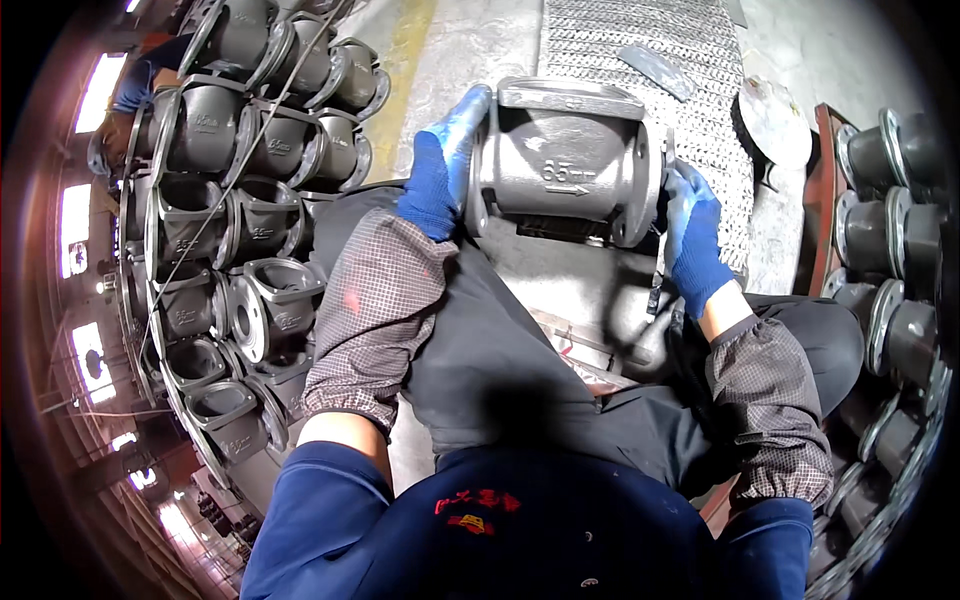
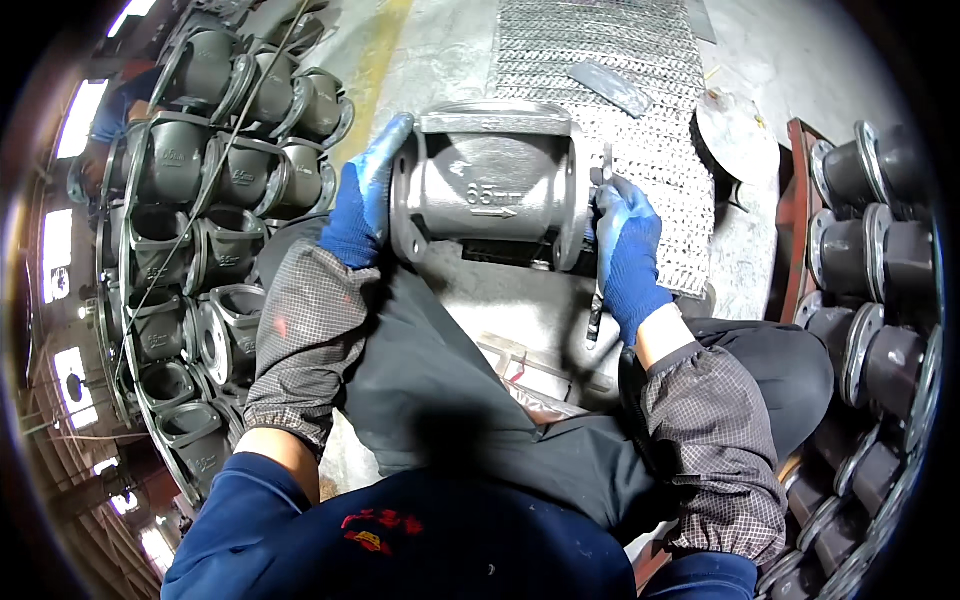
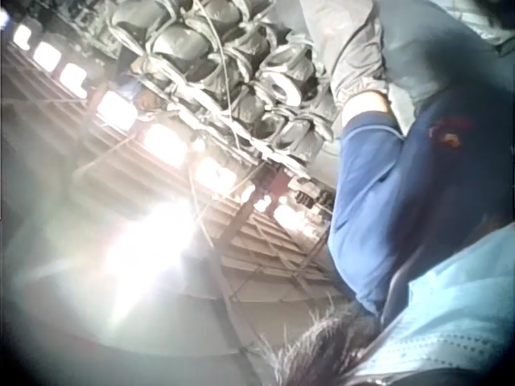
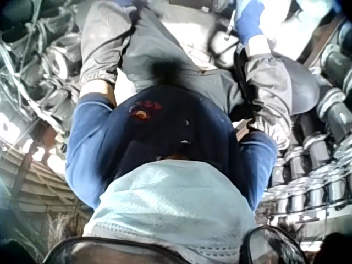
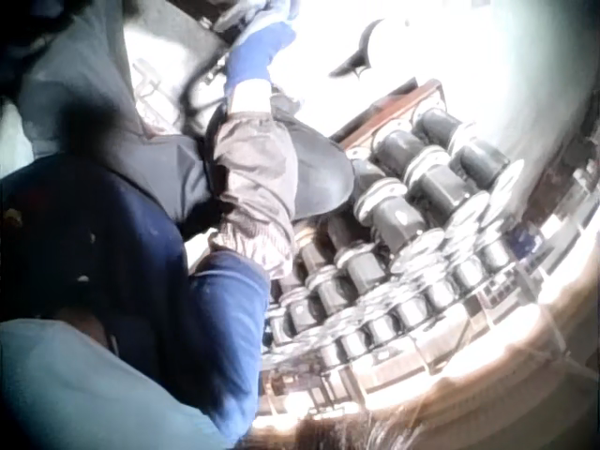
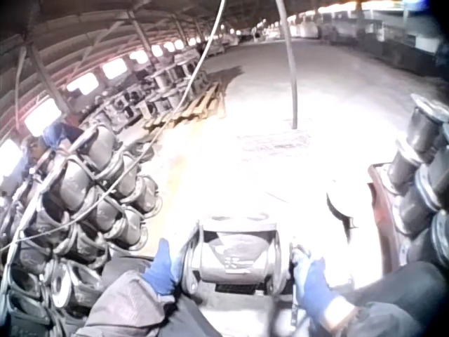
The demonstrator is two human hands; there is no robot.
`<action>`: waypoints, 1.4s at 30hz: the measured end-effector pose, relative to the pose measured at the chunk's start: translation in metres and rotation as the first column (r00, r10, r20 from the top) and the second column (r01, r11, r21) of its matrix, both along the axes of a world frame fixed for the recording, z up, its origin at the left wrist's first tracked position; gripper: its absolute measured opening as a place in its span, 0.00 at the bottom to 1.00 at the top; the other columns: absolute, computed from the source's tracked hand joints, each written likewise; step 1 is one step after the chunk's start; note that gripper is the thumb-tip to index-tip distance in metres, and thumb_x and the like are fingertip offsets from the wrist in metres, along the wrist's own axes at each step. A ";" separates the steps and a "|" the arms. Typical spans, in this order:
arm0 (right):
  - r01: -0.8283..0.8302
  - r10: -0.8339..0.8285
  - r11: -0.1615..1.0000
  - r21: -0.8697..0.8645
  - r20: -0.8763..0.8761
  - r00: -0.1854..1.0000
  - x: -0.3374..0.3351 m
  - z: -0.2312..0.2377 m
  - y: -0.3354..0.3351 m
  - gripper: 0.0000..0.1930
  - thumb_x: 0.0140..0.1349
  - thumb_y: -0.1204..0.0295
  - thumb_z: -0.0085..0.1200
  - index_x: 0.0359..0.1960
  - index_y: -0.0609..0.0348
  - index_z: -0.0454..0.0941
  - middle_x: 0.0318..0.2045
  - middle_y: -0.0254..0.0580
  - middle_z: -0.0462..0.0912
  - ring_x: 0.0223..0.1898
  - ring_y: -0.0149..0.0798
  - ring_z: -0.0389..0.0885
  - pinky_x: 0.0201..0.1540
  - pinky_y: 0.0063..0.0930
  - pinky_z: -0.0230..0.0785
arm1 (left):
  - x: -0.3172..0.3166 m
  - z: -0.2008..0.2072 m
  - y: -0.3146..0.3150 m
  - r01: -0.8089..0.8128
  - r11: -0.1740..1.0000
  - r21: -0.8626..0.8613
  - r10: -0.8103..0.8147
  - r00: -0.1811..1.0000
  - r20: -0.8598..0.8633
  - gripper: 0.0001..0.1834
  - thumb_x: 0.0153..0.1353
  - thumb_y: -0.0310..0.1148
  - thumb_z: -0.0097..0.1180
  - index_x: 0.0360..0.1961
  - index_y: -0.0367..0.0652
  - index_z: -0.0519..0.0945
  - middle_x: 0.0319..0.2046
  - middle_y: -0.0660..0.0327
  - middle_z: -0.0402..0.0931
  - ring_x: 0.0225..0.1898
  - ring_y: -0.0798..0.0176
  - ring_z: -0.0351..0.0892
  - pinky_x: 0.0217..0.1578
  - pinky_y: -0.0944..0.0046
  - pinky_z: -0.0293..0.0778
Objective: The person cleans the interior and exterior surfaces of a metal casting by hand using a small tool to scrape away debris. The person rotates the metal casting multiple times to reach different areas and uses a pneumatic air hose to blow away dust and fragments from the casting and the work surface.
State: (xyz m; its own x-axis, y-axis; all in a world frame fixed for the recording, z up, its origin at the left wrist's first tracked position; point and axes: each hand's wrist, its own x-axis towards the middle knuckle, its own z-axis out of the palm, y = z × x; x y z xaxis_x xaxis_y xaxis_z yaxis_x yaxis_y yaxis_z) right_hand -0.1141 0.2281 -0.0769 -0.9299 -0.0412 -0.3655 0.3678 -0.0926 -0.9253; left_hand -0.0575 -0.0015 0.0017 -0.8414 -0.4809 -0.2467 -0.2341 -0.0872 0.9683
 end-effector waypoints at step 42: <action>-0.149 0.780 0.445 0.883 -0.301 0.548 -0.045 0.058 0.052 0.18 0.48 0.74 0.57 0.41 0.71 0.75 0.31 0.59 0.81 0.35 0.49 0.82 0.38 0.32 0.73 | -0.030 -0.007 0.010 0.127 0.780 0.613 -0.106 0.992 -0.070 0.17 0.63 0.38 0.45 0.45 0.36 0.74 0.41 0.53 0.76 0.42 0.60 0.75 0.46 0.62 0.72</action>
State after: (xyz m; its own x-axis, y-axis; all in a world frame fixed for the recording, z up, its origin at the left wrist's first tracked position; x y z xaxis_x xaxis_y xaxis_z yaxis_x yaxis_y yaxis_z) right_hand -0.1587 0.2797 -0.0194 -0.8044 -0.5834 0.1120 -0.5463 0.6523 -0.5254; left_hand -0.0876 0.0081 -0.0054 -0.8931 -0.1337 -0.4296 -0.2529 -0.6405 0.7251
